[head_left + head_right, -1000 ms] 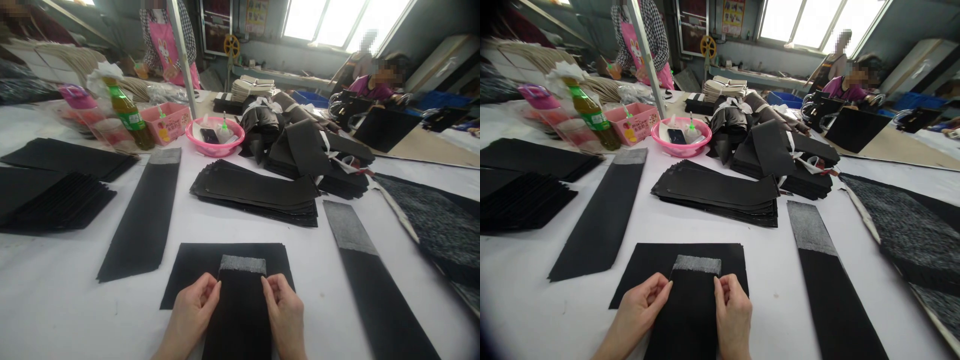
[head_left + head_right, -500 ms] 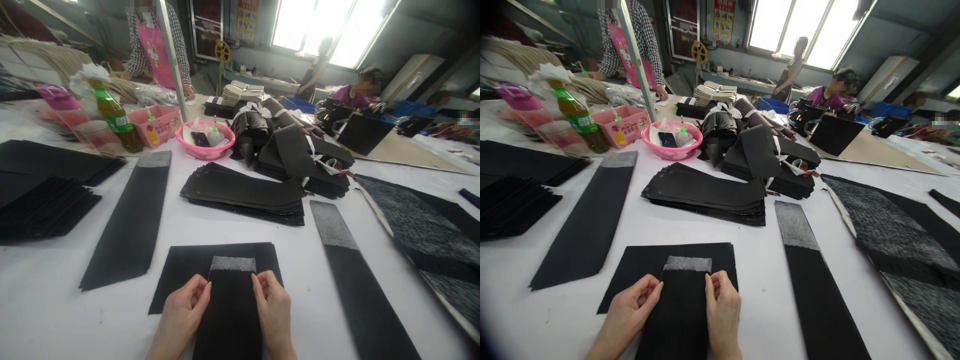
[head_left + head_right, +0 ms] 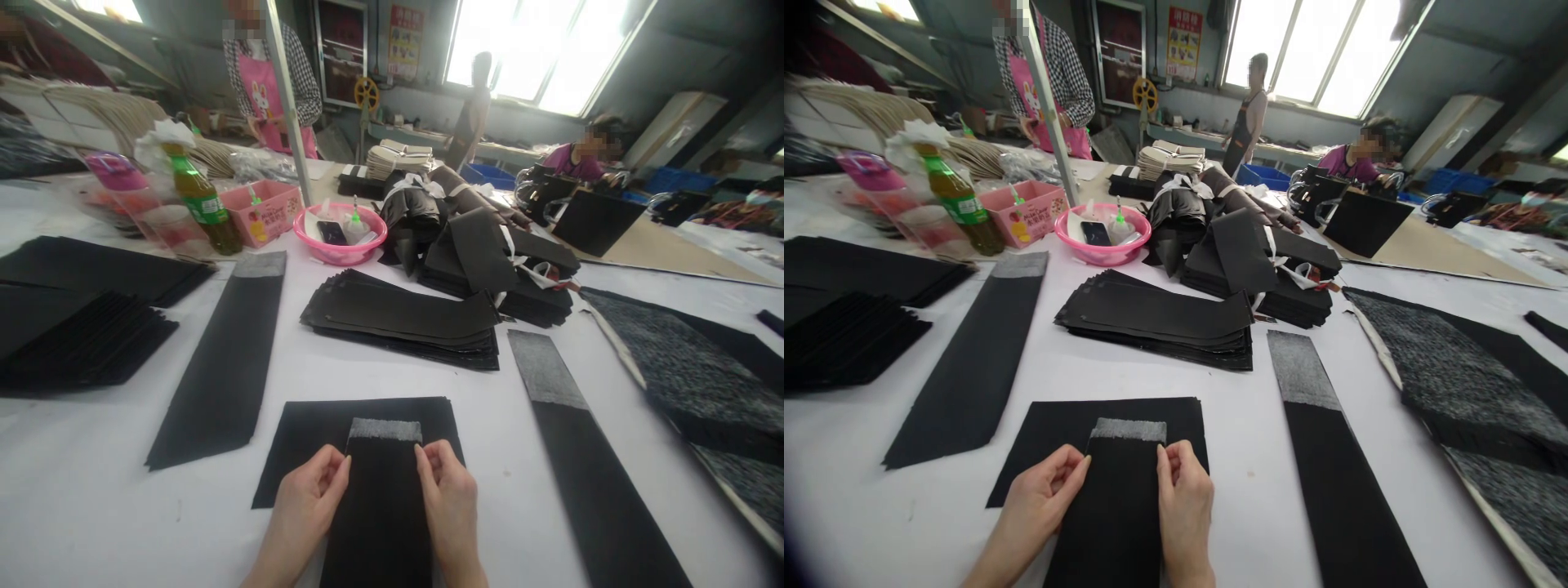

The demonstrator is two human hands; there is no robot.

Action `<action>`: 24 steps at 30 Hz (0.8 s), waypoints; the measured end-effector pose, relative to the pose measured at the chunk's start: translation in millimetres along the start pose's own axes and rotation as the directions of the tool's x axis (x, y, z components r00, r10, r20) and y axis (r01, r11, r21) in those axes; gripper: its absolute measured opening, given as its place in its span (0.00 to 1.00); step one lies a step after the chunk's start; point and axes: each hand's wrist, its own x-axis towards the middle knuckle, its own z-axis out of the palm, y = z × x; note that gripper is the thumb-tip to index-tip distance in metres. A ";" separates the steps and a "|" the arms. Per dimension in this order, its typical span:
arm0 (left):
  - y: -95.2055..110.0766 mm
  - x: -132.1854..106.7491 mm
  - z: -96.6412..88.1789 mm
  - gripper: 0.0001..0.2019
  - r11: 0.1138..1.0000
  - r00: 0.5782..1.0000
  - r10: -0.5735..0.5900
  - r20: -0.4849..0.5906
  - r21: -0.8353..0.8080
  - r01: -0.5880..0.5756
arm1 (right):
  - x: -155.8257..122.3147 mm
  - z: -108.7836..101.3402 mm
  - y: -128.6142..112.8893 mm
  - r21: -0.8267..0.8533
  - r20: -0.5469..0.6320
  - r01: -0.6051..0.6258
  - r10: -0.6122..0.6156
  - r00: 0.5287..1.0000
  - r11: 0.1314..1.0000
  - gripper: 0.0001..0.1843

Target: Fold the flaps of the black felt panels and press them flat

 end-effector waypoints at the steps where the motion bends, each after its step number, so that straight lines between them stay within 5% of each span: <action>1: 0.4 0.2 -0.2 0.21 1.000 1.000 -0.002 0.001 -0.003 0.002 | 0.3 -0.1 -0.5 -0.003 -0.001 0.000 0.000 1.000 1.000 0.17; 24: 1.7 5.7 1.4 0.22 0.998 0.997 -0.063 -0.033 -0.004 0.063 | 2.8 0.0 -3.3 -0.065 -0.013 -0.022 0.021 1.000 0.998 0.20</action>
